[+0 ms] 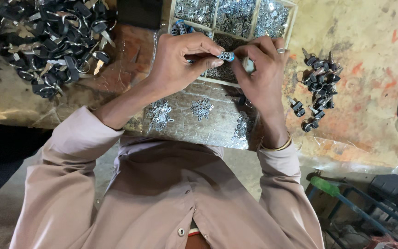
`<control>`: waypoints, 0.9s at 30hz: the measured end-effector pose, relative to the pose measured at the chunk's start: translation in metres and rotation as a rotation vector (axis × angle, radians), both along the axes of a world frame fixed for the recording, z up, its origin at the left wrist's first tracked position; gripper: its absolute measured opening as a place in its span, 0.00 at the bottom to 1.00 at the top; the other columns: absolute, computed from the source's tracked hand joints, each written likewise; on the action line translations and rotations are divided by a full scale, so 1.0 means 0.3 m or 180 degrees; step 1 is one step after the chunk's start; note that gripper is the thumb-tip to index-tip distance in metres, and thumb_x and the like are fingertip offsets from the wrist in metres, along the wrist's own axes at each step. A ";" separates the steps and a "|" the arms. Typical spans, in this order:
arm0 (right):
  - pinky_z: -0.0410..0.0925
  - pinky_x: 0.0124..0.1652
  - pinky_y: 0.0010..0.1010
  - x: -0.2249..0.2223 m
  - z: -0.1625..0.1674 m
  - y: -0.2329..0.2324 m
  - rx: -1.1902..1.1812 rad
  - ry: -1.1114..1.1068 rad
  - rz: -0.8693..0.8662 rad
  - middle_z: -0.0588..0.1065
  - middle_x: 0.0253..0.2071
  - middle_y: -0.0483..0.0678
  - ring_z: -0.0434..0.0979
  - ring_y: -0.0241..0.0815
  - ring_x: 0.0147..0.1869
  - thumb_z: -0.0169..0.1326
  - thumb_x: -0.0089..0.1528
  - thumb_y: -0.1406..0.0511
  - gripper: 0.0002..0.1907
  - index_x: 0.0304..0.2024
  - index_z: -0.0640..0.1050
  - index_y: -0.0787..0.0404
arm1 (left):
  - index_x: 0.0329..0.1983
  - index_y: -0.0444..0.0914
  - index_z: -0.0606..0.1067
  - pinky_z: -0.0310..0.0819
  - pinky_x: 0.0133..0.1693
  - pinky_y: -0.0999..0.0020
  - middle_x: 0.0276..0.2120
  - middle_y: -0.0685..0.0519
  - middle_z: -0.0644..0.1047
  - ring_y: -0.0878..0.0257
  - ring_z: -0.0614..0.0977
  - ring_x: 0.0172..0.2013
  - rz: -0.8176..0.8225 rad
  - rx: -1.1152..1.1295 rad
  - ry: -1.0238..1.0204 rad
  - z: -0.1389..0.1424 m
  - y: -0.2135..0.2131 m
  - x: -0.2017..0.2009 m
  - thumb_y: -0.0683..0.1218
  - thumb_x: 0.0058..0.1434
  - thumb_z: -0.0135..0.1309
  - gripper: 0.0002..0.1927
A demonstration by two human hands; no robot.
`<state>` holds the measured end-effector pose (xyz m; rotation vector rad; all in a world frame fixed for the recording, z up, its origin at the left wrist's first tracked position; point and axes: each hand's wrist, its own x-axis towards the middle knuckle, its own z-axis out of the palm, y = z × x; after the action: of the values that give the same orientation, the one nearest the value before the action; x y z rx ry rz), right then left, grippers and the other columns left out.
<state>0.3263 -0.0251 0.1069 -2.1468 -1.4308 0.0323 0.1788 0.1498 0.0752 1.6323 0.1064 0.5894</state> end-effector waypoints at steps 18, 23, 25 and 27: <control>0.69 0.45 0.30 -0.015 0.044 0.003 0.0643 0.0887 0.0451 0.79 0.45 0.49 0.76 0.43 0.46 0.62 0.71 0.73 0.04 0.48 0.79 0.65 | 0.44 0.30 0.81 0.86 0.48 0.70 0.44 0.46 0.84 0.61 0.88 0.46 0.0048 0.0178 0.0125 0.025 0.003 -0.008 0.33 0.63 0.67 0.08; 0.72 0.43 0.31 -0.028 0.048 0.007 0.0591 0.0665 0.0383 0.79 0.45 0.50 0.79 0.42 0.46 0.64 0.68 0.73 0.06 0.47 0.80 0.65 | 0.44 0.31 0.81 0.87 0.49 0.69 0.44 0.46 0.85 0.61 0.88 0.46 0.0074 0.0199 0.0116 0.027 0.003 -0.009 0.34 0.63 0.67 0.08; 0.73 0.43 0.30 -0.027 0.049 0.009 0.0609 0.0488 0.0455 0.80 0.46 0.50 0.81 0.43 0.47 0.65 0.67 0.73 0.07 0.47 0.81 0.64 | 0.45 0.31 0.81 0.87 0.49 0.70 0.45 0.46 0.84 0.60 0.88 0.47 0.0088 0.0322 0.0074 0.026 0.006 -0.007 0.34 0.64 0.67 0.08; 0.75 0.42 0.29 -0.026 0.051 0.010 0.0630 0.0348 0.0482 0.82 0.46 0.50 0.83 0.42 0.48 0.66 0.64 0.74 0.09 0.46 0.82 0.63 | 0.45 0.31 0.81 0.87 0.48 0.70 0.45 0.46 0.84 0.59 0.88 0.47 0.0090 0.0387 0.0074 0.025 0.004 -0.006 0.35 0.63 0.68 0.08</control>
<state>0.3183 -0.0221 0.1223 -1.8472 -1.4659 0.0608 0.1769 0.1510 0.0827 1.7581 0.1127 0.6085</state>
